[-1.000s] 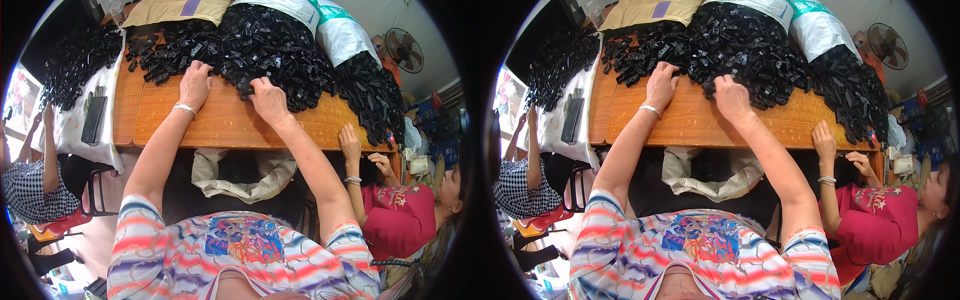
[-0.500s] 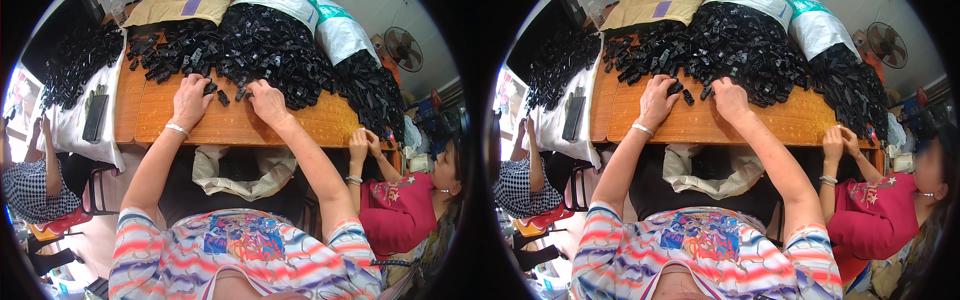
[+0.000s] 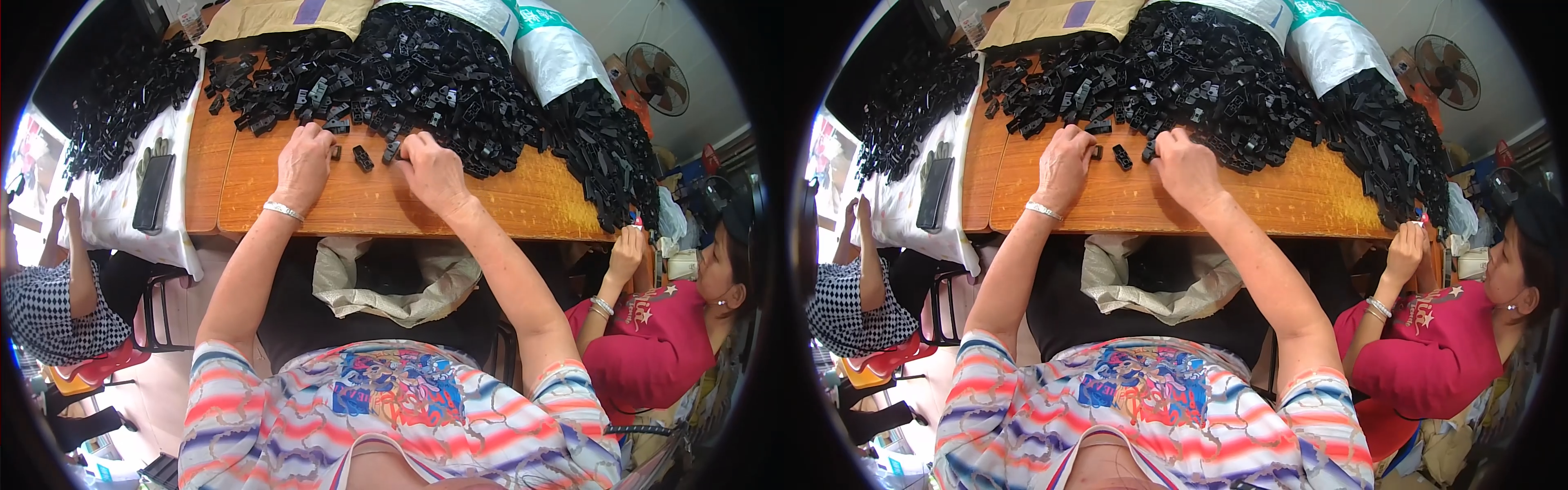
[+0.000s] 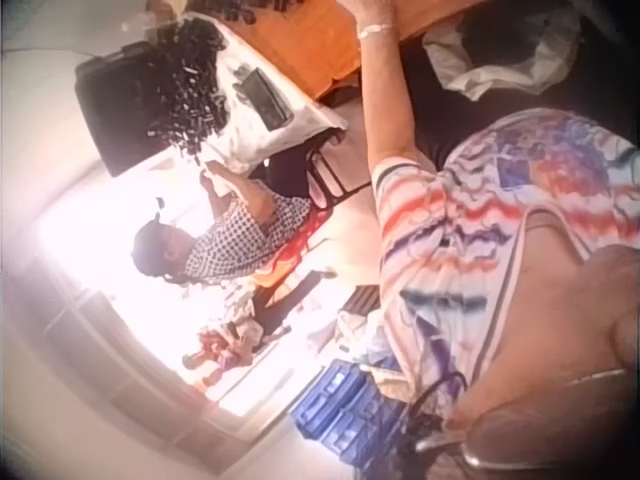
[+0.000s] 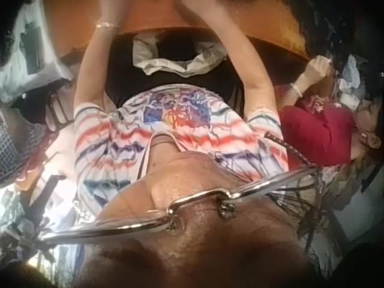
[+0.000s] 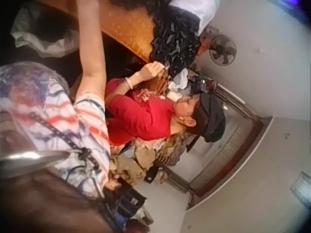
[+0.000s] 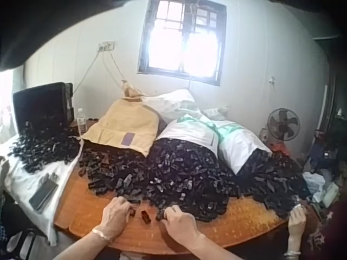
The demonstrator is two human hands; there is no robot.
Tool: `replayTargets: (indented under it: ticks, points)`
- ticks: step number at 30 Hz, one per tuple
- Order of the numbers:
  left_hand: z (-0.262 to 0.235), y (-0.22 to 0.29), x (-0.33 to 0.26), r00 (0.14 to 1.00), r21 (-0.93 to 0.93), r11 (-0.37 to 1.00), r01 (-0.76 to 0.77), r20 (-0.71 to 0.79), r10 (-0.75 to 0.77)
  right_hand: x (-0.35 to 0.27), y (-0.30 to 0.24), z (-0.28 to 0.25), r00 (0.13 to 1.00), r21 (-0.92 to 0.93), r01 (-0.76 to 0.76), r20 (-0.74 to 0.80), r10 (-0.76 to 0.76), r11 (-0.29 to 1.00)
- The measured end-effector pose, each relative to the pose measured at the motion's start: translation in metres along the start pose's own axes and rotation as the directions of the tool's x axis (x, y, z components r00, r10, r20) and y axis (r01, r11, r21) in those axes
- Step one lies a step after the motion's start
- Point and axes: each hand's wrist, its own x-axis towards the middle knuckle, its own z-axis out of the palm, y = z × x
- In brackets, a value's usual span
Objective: Assembling small black plastic industrial components by hand at a workshop table.
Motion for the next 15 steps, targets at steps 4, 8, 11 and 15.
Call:
replayTargets:
  ticks: [4, 8, 11, 15]
  points:
    - [-0.012, 0.004, 0.0, 0.998, -0.023, 0.999, 0.049, 0.052, -0.048, -0.01, -0.014, 0.009, 0.996, 0.057, 0.03, 0.081, -0.035, 0.998]
    - [-0.02, 0.004, -0.003, 0.99, -0.072, 0.997, -0.039, 0.132, 0.049, -0.018, -0.011, 0.017, 0.995, 0.097, -0.01, 0.097, 0.001, 0.995]
    - [-0.022, 0.003, -0.004, 0.985, -0.079, 0.996, -0.05, 0.158, 0.063, -0.022, -0.003, 0.015, 0.993, 0.147, -0.04, 0.114, 0.023, 0.988]
    - [-0.024, 0.003, -0.004, 0.988, -0.085, 0.996, 0.031, 0.152, -0.018, -0.024, 0.002, 0.012, 0.983, 0.186, -0.049, 0.184, 0.015, 0.981]
